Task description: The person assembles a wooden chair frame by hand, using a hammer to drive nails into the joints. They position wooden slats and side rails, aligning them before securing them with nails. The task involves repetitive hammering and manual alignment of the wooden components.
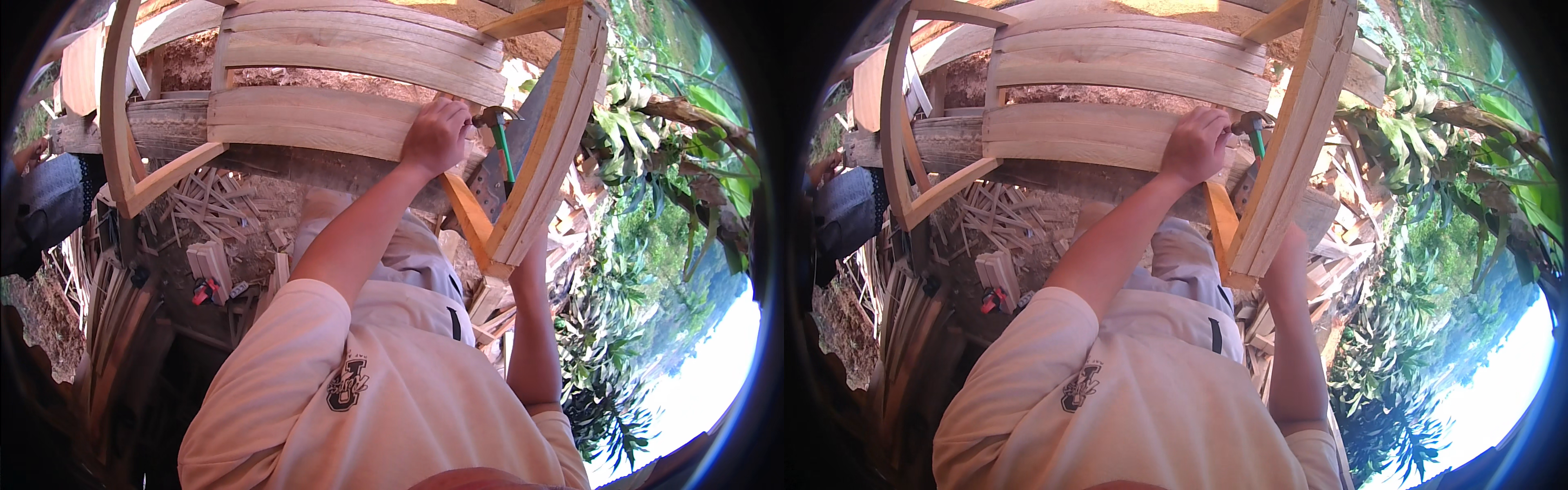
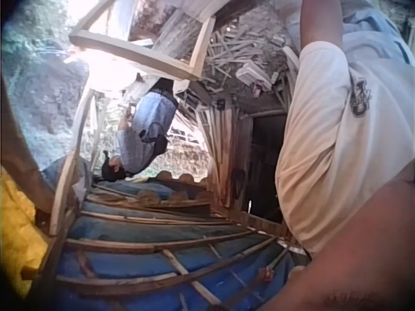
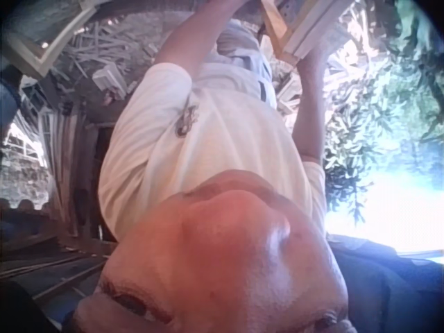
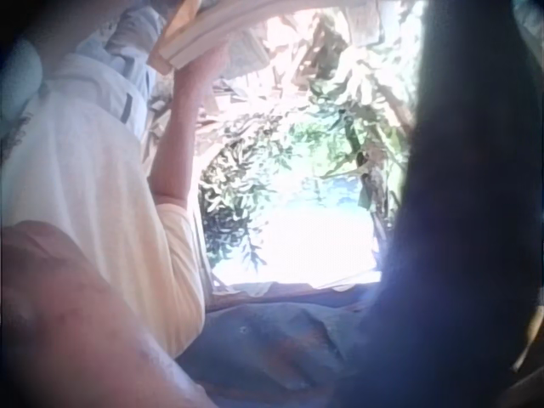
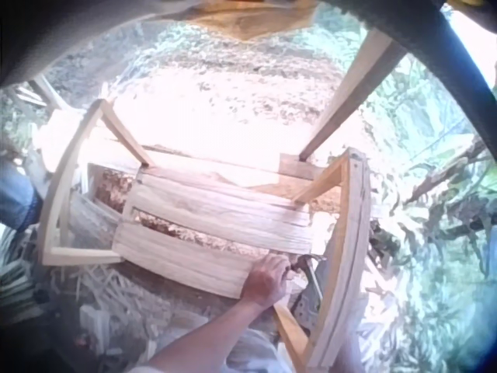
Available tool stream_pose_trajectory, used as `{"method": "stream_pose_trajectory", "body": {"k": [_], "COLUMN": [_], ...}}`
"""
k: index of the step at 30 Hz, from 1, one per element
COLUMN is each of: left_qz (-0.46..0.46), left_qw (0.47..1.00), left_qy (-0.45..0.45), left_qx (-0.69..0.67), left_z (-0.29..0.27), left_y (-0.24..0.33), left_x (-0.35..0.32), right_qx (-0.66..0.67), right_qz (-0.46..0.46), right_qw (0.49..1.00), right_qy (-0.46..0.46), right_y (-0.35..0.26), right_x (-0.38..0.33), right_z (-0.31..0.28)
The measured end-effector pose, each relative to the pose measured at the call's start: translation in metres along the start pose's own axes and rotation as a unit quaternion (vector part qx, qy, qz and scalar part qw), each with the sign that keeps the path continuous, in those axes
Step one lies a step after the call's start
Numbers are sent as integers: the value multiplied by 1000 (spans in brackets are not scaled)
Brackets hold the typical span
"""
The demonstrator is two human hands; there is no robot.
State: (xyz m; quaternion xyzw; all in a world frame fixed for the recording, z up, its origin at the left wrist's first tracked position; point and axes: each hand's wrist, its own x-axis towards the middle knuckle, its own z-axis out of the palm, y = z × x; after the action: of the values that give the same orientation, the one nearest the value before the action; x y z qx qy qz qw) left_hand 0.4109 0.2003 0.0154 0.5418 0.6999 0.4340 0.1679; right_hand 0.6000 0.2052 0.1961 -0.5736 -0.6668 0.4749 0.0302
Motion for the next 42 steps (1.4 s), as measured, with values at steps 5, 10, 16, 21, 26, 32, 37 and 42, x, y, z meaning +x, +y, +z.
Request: {"method": "stream_pose_trajectory", "body": {"k": [5, 10, 16, 21, 26, 32, 37, 42], "left_qz": [-6, 7, 31, 144, 111, 112, 103, 107], "left_qw": [1000, 1000, 990, 923, 912, 913, 922, 928], "left_qy": [-8, 14, -130, -284, -301, -301, -293, -276], "left_qx": [-3, -16, -52, 217, 256, 250, 231, 226], "left_z": [-1, 0, -33, -76, -67, -66, -69, -66], "left_y": [3, 3, -6, -15, -13, -19, -16, -21], "left_x": [0, -1, -4, -13, -14, -9, -8, -12], "right_qx": [-14, -37, -52, -12, -27, -14, -108, -83], "right_qz": [-10, 18, 21, 14, -24, -32, -52, -42], "right_qw": [999, 999, 996, 997, 998, 999, 991, 996], "right_qy": [49, -23, 74, 75, 48, -7, -60, 15], "right_y": [9, -7, 27, 35, 29, 16, 27, 6], "right_x": [-4, 0, -6, -18, -14, -2, 2, -1], "right_z": [8, -3, -4, 6, 8, -2, -3, -2]}}
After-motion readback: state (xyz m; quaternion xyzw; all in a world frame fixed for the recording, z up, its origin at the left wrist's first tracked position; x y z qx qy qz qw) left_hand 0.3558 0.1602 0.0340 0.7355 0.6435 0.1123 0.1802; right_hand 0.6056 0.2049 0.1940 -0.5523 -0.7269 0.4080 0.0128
